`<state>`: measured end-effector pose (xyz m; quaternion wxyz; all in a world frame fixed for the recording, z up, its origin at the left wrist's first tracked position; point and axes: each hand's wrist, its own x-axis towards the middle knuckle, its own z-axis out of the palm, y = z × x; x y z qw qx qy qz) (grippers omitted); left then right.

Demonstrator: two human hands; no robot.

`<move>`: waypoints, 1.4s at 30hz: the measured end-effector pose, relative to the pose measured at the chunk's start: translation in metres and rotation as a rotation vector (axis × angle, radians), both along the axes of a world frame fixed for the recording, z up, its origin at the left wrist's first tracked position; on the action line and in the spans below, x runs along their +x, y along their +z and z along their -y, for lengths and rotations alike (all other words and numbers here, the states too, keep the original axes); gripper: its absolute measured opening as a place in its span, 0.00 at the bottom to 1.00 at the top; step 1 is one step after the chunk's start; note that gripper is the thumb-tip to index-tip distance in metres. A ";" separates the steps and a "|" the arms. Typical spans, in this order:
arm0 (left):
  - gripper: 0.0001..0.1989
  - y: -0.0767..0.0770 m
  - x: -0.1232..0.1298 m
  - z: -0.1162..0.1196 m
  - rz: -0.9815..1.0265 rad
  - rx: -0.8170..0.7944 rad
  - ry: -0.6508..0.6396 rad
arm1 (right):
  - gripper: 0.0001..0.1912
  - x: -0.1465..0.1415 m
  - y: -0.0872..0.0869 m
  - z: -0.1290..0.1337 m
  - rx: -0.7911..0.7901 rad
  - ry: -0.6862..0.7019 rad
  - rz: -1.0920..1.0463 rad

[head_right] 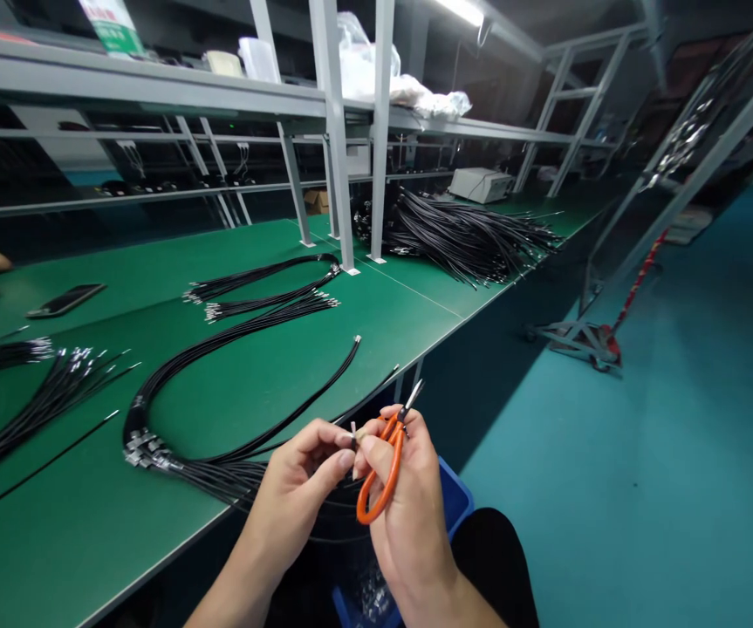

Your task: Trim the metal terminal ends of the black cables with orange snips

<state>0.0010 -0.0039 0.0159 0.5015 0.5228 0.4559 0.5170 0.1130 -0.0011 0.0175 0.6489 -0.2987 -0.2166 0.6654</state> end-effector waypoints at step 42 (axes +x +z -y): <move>0.01 -0.017 0.000 0.000 -0.200 0.194 0.200 | 0.21 0.009 -0.009 0.018 -0.251 0.311 0.427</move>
